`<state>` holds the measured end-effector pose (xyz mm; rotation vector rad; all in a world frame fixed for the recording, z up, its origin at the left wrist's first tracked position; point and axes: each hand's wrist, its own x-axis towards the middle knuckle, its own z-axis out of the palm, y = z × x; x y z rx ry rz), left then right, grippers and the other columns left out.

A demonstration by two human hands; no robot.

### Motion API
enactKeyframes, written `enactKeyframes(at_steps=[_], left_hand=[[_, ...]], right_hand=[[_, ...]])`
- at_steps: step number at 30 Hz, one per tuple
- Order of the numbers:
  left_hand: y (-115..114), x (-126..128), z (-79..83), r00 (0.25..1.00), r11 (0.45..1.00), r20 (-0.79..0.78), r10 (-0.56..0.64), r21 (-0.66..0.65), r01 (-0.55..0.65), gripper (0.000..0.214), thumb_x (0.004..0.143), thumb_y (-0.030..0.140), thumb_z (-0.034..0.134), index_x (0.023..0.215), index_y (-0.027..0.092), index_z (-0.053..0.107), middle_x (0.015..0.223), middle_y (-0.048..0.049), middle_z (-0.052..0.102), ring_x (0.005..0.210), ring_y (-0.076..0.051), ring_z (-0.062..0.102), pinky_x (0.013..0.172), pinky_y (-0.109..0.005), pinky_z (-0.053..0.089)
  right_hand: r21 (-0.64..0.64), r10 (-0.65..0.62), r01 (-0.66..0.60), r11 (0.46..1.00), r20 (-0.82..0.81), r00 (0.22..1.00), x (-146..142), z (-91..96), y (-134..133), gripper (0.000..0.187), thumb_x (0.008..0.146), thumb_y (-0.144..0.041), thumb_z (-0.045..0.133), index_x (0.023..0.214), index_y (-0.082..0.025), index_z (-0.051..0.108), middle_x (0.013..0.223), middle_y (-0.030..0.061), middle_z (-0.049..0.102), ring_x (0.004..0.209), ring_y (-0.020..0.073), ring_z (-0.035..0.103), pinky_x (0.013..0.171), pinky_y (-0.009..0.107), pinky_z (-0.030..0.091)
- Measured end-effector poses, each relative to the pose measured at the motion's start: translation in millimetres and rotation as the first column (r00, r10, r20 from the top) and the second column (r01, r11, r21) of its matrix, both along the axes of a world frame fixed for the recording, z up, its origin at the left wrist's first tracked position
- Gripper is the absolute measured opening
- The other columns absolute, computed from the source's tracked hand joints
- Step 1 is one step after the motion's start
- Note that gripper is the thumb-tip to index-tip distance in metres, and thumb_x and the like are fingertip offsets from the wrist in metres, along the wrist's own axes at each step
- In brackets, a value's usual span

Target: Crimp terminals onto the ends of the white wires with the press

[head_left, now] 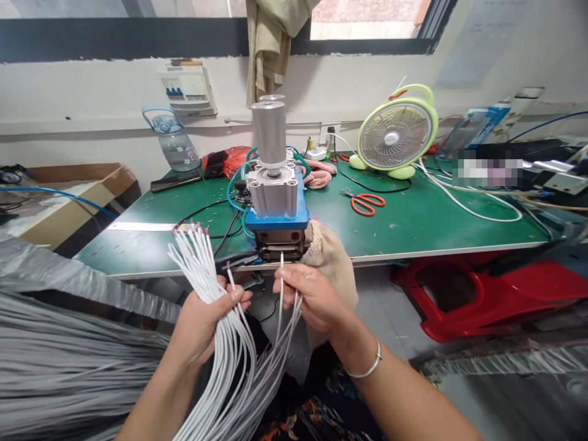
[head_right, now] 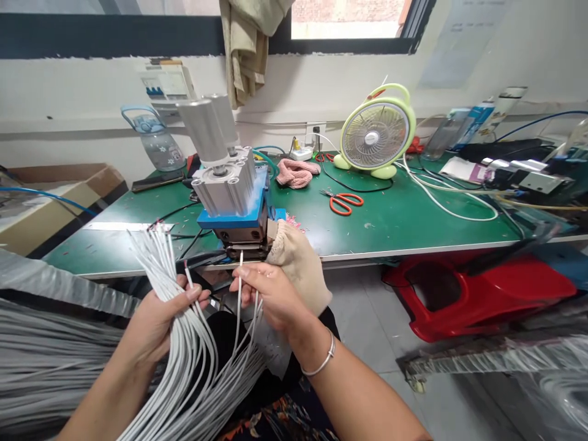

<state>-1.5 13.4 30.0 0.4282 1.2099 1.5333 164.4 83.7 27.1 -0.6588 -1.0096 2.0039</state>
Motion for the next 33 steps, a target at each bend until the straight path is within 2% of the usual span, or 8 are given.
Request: enactKeyframes(at_steps=[3,6,12,15,19,25,29,33], left_hand=[[1,6,-6.7,0.992,0.994,-0.072,-0.105,0.01,0.106,0.036,0.054,0.014,0.077,0.071,0.017,0.046,0.063,0.0016,0.063,0.064,-0.018,0.066,0.063,-0.029,0.052],[2,7,-11.8,0.946,0.976,-0.258,-0.197,0.037,0.213,0.033,0.057,0.02,0.076,0.067,0.018,0.044,0.059,0.0034,0.06,0.059,-0.014,0.061,0.062,-0.027,0.048],[0,-2,-15.3,0.72,0.97,-0.662,-0.209,-0.049,0.237,0.023,0.061,0.028,0.073,0.063,0.016,0.055,0.06,0.0038,0.056,0.056,-0.009,0.049,0.055,-0.022,0.04],[0,-4,-12.5,0.812,0.969,-0.541,-0.22,-0.023,0.247,0.022,0.061,0.026,0.074,0.063,0.015,0.054,0.058,0.0025,0.059,0.056,-0.01,0.054,0.058,-0.022,0.044],[1,-10,-0.7,0.978,0.994,-0.179,-0.106,-0.012,0.106,0.028,0.055,0.016,0.077,0.069,0.016,0.052,0.063,0.0006,0.065,0.062,-0.015,0.065,0.06,-0.024,0.052],[2,-26,23.4,0.984,0.983,-0.011,0.178,0.046,-0.177,0.032,0.051,0.002,0.075,0.064,0.018,0.05,0.055,0.0052,0.064,0.056,-0.013,0.066,0.05,-0.015,0.054],[2,-29,30.0,0.974,0.972,0.011,0.227,0.063,-0.227,0.029,0.056,-0.002,0.07,0.061,0.02,0.051,0.054,0.005,0.063,0.052,-0.012,0.065,0.048,-0.014,0.054],[1,-26,25.7,0.979,0.978,0.01,0.203,0.051,-0.203,0.028,0.056,-0.002,0.069,0.062,0.019,0.051,0.056,0.0041,0.064,0.054,-0.013,0.066,0.049,-0.015,0.055]], right_hand=[[0.069,-0.019,0.015,0.997,0.067,0.998,3,-1.4,-5,0.014,0.073,-0.028,0.064,0.073,-0.014,0.066,0.071,0.0039,0.061,0.057,0.0084,0.053,0.054,0.021,0.046],[0.146,0.013,-0.044,0.988,0.207,0.978,-2,-7.4,-11,0.021,0.071,-0.033,0.065,0.084,-0.016,0.067,0.072,0.0026,0.059,0.05,0.0076,0.049,0.044,0.021,0.043],[0.406,-0.038,-0.08,0.91,0.274,0.961,-20,-22.9,-23,0.024,0.076,-0.035,0.059,0.07,-0.014,0.068,0.079,0.0033,0.056,0.049,0.0047,0.047,0.043,0.018,0.041],[0.295,-0.057,-0.001,0.956,0.187,0.981,-23,-20.9,-20,0.025,0.078,-0.035,0.058,0.068,-0.013,0.065,0.057,-0.0005,0.054,0.042,0.0055,0.046,0.041,0.018,0.039],[-0.036,-0.151,0.15,0.988,-0.017,0.988,-20,-7.9,-7,0.021,0.073,-0.033,0.063,0.082,-0.015,0.061,0.062,-0.0002,0.06,0.038,0.0064,0.047,0.038,0.02,0.042],[-0.348,-0.168,0.119,0.93,-0.114,0.979,-12,17.4,5,0.011,0.069,-0.017,0.063,0.075,-0.008,0.061,0.054,-0.0009,0.056,0.04,0.0043,0.044,0.037,0.016,0.038],[-0.408,-0.207,0.138,0.902,-0.128,0.97,-11,24.8,8,0.005,0.072,-0.014,0.058,0.071,-0.009,0.059,0.05,-0.0032,0.052,0.035,0.0018,0.035,0.033,0.014,0.031],[-0.315,-0.222,0.178,0.932,-0.11,0.969,-11,17.3,8,0.01,0.069,-0.019,0.064,0.072,-0.01,0.06,0.052,-0.0036,0.053,0.036,0.0019,0.035,0.034,0.015,0.031]])
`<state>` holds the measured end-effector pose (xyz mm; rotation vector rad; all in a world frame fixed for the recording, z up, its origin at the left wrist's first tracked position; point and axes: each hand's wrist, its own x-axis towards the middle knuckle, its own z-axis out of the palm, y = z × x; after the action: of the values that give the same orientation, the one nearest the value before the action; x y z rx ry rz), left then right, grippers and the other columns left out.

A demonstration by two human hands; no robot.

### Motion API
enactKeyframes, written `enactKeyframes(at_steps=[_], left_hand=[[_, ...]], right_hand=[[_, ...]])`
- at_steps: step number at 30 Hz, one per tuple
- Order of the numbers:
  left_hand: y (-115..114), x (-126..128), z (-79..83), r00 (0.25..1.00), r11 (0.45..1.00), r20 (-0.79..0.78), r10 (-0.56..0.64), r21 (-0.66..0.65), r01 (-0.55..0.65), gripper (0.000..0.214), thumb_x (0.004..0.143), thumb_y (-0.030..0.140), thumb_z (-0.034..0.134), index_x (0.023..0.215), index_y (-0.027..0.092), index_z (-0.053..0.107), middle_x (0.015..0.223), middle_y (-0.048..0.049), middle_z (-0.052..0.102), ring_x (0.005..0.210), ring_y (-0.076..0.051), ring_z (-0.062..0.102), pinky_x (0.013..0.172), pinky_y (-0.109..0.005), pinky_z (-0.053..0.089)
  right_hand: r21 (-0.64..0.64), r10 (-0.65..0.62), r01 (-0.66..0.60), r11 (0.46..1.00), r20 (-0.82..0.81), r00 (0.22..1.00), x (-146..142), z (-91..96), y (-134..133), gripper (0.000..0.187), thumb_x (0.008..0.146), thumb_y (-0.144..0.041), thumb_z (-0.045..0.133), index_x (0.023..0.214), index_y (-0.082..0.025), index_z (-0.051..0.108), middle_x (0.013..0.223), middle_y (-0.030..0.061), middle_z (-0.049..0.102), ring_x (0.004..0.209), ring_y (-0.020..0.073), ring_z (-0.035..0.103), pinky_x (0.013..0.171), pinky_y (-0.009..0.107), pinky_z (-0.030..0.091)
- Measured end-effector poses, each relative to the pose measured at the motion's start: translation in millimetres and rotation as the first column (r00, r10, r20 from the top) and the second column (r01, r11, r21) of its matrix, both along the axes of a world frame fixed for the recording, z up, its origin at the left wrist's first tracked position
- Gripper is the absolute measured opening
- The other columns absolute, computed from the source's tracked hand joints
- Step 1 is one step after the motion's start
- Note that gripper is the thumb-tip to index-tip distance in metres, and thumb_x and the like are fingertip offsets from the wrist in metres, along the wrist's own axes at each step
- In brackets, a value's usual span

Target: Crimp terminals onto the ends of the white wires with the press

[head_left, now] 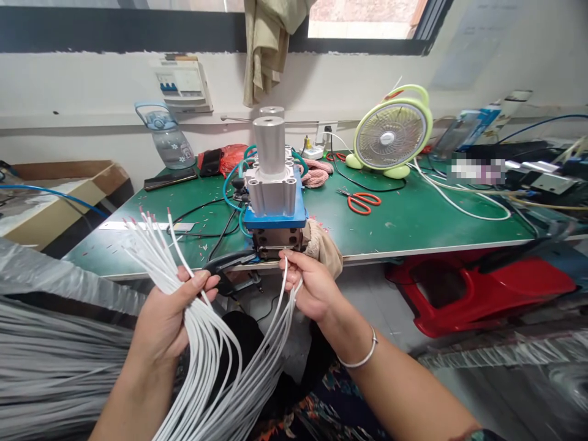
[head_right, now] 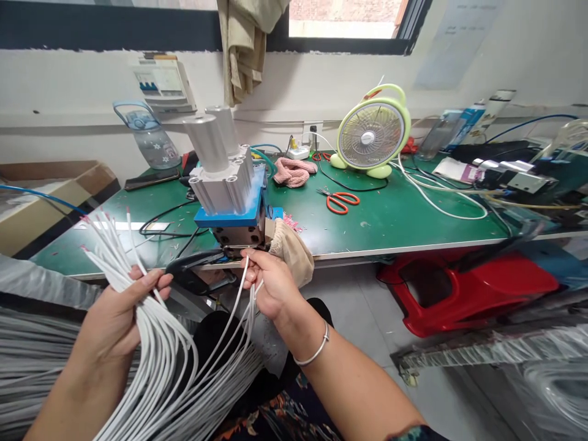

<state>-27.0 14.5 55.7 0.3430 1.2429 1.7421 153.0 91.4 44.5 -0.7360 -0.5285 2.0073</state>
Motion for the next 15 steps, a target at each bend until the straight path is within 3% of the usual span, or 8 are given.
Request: enactKeyframes(at_steps=[6,8,9,10,11,12,14,15], left_hand=[[-2,4,-14.8,0.998,0.997,0.022,-0.055,-0.053,0.056,0.03,0.057,-0.002,0.069,0.066,0.018,0.05,0.055,0.0042,0.063,0.056,-0.014,0.067,0.05,-0.018,0.055],[-3,5,-20.6,0.996,0.994,0.028,-0.08,-0.077,0.082,0.03,0.056,-0.001,0.07,0.067,0.018,0.049,0.056,0.0038,0.063,0.057,-0.015,0.067,0.051,-0.019,0.055],[-3,6,-23.7,0.996,0.992,0.03,-0.088,-0.088,0.09,0.031,0.056,0.0,0.071,0.067,0.018,0.049,0.057,0.0037,0.063,0.058,-0.015,0.067,0.051,-0.019,0.055],[-3,7,-26.9,0.995,0.99,0.034,-0.096,-0.097,0.099,0.031,0.055,0.001,0.073,0.068,0.017,0.049,0.057,0.0035,0.063,0.058,-0.015,0.067,0.051,-0.02,0.055],[-4,9,-30.0,0.994,0.989,0.04,-0.101,-0.105,0.105,0.031,0.055,0.003,0.074,0.068,0.017,0.049,0.058,0.0034,0.063,0.059,-0.015,0.067,0.052,-0.02,0.055],[-4,12,-32.9,0.993,0.988,0.049,-0.107,-0.111,0.111,0.032,0.055,0.004,0.075,0.069,0.017,0.049,0.059,0.0033,0.063,0.059,-0.015,0.067,0.053,-0.021,0.055],[-6,19,-38.5,0.99,0.985,0.076,-0.119,-0.113,0.127,0.032,0.055,0.007,0.076,0.071,0.017,0.05,0.06,0.0031,0.063,0.058,-0.015,0.066,0.052,-0.021,0.054],[-6,22,-41.2,0.988,0.985,0.09,-0.124,-0.111,0.133,0.032,0.055,0.009,0.076,0.073,0.017,0.051,0.06,0.0032,0.063,0.057,-0.014,0.065,0.051,-0.021,0.054]], right_hand=[[0.289,0.138,-0.201,0.936,0.226,0.964,17,-14.9,-11,0.021,0.074,-0.034,0.062,0.074,-0.013,0.061,0.06,-0.001,0.056,0.037,0.0031,0.036,0.037,0.019,0.033],[0.39,0.064,-0.236,0.89,0.405,0.912,28,-16.7,-17,0.022,0.078,-0.035,0.058,0.076,-0.014,0.062,0.065,0.002,0.059,0.04,0.0057,0.041,0.04,0.022,0.037],[0.476,-0.071,-0.201,0.856,0.494,0.866,33,-18.3,-21,0.02,0.078,-0.034,0.057,0.08,-0.015,0.062,0.07,0.0039,0.061,0.045,0.0081,0.046,0.044,0.025,0.041],[0.589,-0.259,-0.153,0.794,0.555,0.79,36,-20.7,-25,0.019,0.078,-0.032,0.058,0.087,-0.016,0.062,0.076,0.0058,0.062,0.052,0.0115,0.051,0.052,0.028,0.045],[0.72,-0.479,-0.109,0.686,0.559,0.677,39,-24.1,-31,0.021,0.077,-0.029,0.059,0.094,-0.017,0.061,0.084,0.0075,0.063,0.064,0.0155,0.056,0.062,0.033,0.047],[0.835,-0.668,-0.108,0.539,0.502,0.549,40,-28.3,-37,0.026,0.075,-0.025,0.06,0.101,-0.019,0.059,0.091,0.0085,0.063,0.076,0.0194,0.058,0.072,0.037,0.047],[0.92,-0.845,-0.269,0.284,0.373,0.384,40,-36.8,-50,0.036,0.074,-0.02,0.061,0.11,-0.022,0.055,0.1,0.009,0.062,0.093,0.024,0.057,0.086,0.044,0.041],[0.892,-0.865,-0.394,0.223,0.367,0.342,40,-39.4,-55,0.04,0.075,-0.02,0.06,0.114,-0.022,0.053,0.105,0.0093,0.061,0.099,0.0255,0.055,0.091,0.047,0.038]])
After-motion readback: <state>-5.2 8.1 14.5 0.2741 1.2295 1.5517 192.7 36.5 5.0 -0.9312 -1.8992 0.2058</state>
